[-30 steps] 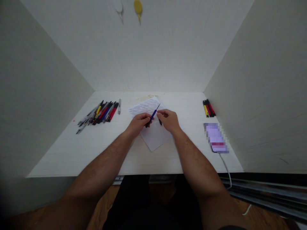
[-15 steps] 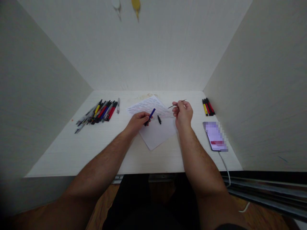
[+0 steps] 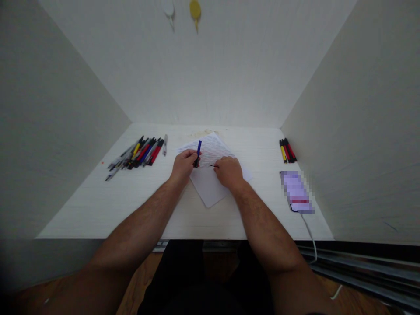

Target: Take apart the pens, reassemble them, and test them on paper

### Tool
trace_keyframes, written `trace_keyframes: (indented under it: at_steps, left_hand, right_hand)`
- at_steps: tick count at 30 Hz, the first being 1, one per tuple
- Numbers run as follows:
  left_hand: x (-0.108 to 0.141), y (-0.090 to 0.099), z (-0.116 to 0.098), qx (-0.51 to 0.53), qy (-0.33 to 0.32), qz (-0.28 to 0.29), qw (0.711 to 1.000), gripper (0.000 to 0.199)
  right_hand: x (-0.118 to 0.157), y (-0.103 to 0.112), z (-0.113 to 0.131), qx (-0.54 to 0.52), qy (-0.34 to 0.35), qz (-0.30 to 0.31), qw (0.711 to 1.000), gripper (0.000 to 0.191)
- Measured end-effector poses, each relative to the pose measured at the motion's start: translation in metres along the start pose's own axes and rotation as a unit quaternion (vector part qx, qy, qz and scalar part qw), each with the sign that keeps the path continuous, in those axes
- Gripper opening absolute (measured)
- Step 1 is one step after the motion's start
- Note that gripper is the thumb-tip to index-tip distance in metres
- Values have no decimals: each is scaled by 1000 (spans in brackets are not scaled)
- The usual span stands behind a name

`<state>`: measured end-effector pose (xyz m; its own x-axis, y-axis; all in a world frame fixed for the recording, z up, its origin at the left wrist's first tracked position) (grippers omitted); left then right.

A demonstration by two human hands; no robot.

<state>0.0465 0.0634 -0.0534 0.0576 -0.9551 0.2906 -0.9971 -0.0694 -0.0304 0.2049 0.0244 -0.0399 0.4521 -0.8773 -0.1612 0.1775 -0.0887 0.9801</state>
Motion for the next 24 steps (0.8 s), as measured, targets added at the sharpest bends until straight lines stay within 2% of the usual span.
trace_keyframes:
  at_steps: [5,10,13,15,17,20,22,24]
  left_hand:
    - [1,0,-1,-3,-9,-9,1000,14]
    - [0,1,-1,-6,-19,-12,1000,14]
    - [0,2,-3,2,-23,-17,1000,13]
    - [1,2,-3,10,-19,-18,1000,14]
    - [2,1,-3,14,-11,-7,1000,15]
    - [5,-4,0,15,12,47,999,16]
    - [9,-9,3,15,35,109,993,18]
    - [13,-14,6,15,59,173,983,19]
  right_hand:
    - [-4,-4,2,24,-1,34,999,25]
    - [-3,-4,6,5,10,22,1000,19]
    - [-1,-2,2,-41,-11,-23,999,16]
    - [0,0,-7,-105,-67,-101,987,16]
    - [2,4,-20,-196,-134,-204,950,16]
    - [5,6,-35,-357,-192,-326,854,18]
    - [5,7,-39,-454,-204,-364,787,19]
    - [5,8,-40,-529,-205,-374,734,21]
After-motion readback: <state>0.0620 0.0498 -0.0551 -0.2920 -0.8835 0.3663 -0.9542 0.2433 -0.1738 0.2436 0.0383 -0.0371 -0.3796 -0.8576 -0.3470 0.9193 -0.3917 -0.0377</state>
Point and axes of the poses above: each hand's wrist, its own x-axis away from the middle knuckle, its own y-axis out of the back of the hand, z = x × y, the point moved 3 cm from there along -x, towards the middle knuckle, and after that the axes turned 15 degrees about y, right-handed, at the moved point
